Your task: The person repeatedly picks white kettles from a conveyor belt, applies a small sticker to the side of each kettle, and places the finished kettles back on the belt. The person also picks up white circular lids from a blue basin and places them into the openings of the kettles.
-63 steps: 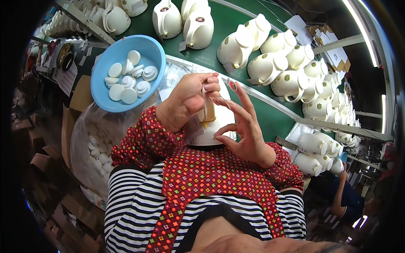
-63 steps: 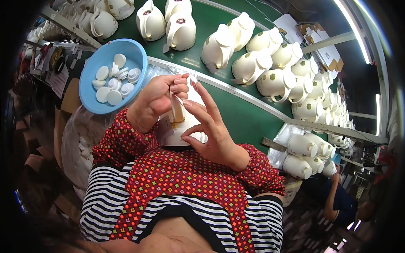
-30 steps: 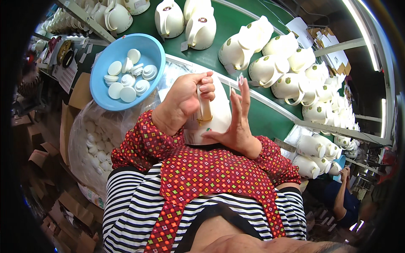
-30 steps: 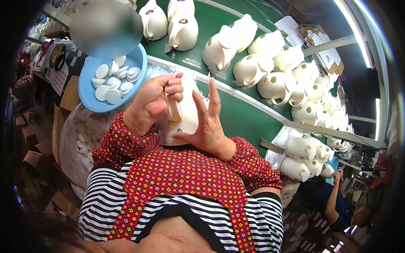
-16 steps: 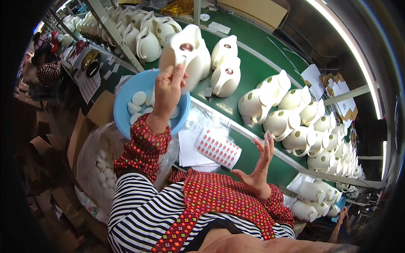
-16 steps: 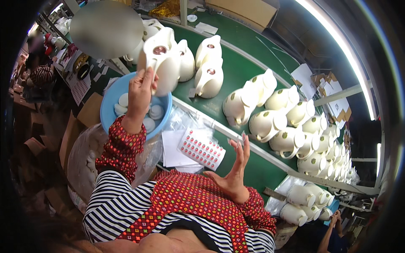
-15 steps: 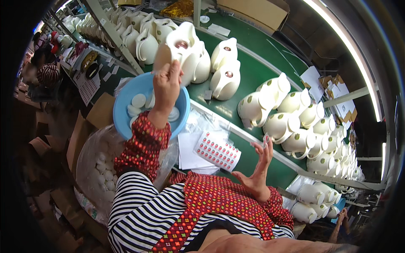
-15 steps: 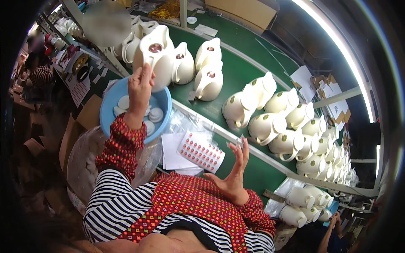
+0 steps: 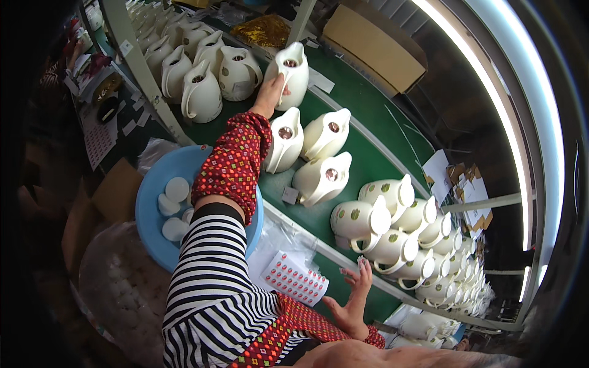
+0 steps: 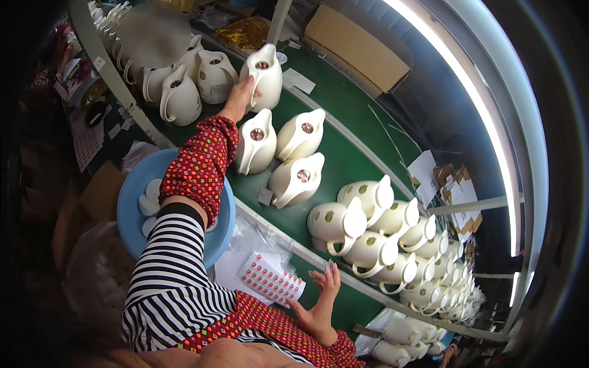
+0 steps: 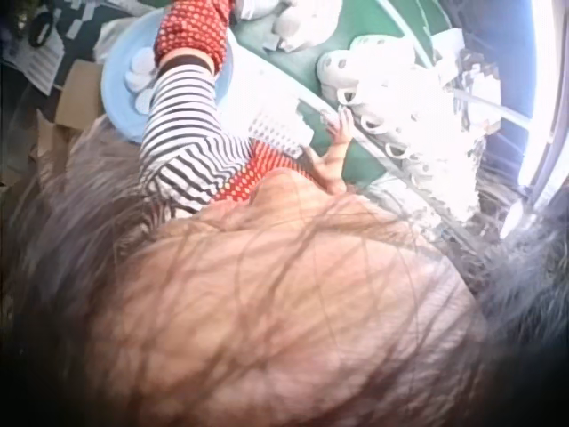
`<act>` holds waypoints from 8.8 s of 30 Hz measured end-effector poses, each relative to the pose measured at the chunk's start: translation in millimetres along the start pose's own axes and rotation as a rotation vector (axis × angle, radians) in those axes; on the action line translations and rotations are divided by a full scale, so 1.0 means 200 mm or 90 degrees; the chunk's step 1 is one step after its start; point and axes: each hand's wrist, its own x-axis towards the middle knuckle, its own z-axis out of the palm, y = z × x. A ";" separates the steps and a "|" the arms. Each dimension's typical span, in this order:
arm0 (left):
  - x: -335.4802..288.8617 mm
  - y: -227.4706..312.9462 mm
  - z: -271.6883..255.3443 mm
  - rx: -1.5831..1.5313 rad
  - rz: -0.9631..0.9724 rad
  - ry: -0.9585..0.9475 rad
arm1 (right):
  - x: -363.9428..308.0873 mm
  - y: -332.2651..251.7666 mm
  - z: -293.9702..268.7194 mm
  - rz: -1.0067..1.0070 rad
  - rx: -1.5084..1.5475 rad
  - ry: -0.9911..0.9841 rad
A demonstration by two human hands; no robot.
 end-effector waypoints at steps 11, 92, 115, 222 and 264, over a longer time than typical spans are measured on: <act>0.01 -0.34 -0.32 0.523 0.112 0.002 | 0.28 0.03 0.14 -0.010 0.037 -0.112; -2.20 0.94 0.37 -0.051 -0.152 -0.280 | -0.42 -0.09 -0.17 -0.134 -0.012 0.016; -0.92 -0.78 1.55 0.218 0.019 -0.171 | -0.20 0.27 -0.28 0.191 0.123 0.073; -0.24 -0.24 -0.33 0.281 0.060 0.303 | 0.03 0.01 0.13 0.135 0.181 -0.037; -1.16 1.17 -0.24 0.083 0.077 -0.311 | 0.42 -0.37 0.07 -0.156 0.133 -0.126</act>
